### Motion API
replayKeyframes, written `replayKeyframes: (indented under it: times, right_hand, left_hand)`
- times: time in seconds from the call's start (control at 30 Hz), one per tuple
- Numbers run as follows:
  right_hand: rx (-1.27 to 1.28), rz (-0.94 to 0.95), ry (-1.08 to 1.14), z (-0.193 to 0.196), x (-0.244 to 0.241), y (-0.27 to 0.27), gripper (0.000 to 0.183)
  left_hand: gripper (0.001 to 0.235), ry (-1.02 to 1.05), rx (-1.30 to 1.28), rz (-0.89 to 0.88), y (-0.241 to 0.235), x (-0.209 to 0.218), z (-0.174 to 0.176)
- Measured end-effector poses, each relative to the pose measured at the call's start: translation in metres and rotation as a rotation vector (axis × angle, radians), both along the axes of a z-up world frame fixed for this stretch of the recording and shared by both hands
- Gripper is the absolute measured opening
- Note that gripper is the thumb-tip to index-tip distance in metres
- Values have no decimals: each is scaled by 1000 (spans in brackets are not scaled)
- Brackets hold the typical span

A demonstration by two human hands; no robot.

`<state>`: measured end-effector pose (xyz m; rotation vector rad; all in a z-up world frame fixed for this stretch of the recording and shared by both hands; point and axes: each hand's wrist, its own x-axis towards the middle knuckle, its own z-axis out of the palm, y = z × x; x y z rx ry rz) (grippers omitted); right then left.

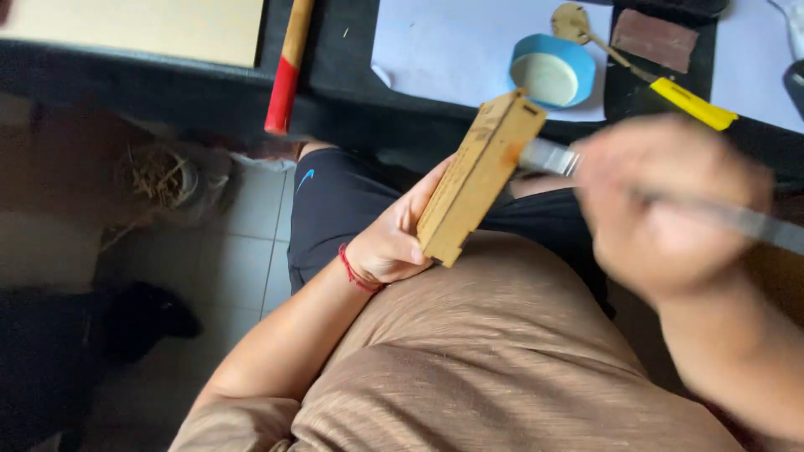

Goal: Applying a clear finish or varnish to the surfaces of a small laser-cut wooden box using a paintbrush.

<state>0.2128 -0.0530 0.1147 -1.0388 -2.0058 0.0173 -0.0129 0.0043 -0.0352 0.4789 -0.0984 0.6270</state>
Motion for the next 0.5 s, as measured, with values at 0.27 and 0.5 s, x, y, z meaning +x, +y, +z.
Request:
replayKeyframes:
  times: [0.27,0.5]
  right_hand:
    - [-15,-202,185,-10,44,-7,27]
    - [-113,-195,65,-26,43,-32,31]
  left_hand:
    - [132,-130,-47,-279,-1,-10,2]
    - [140,-201,-92,-457,4,-17,-2]
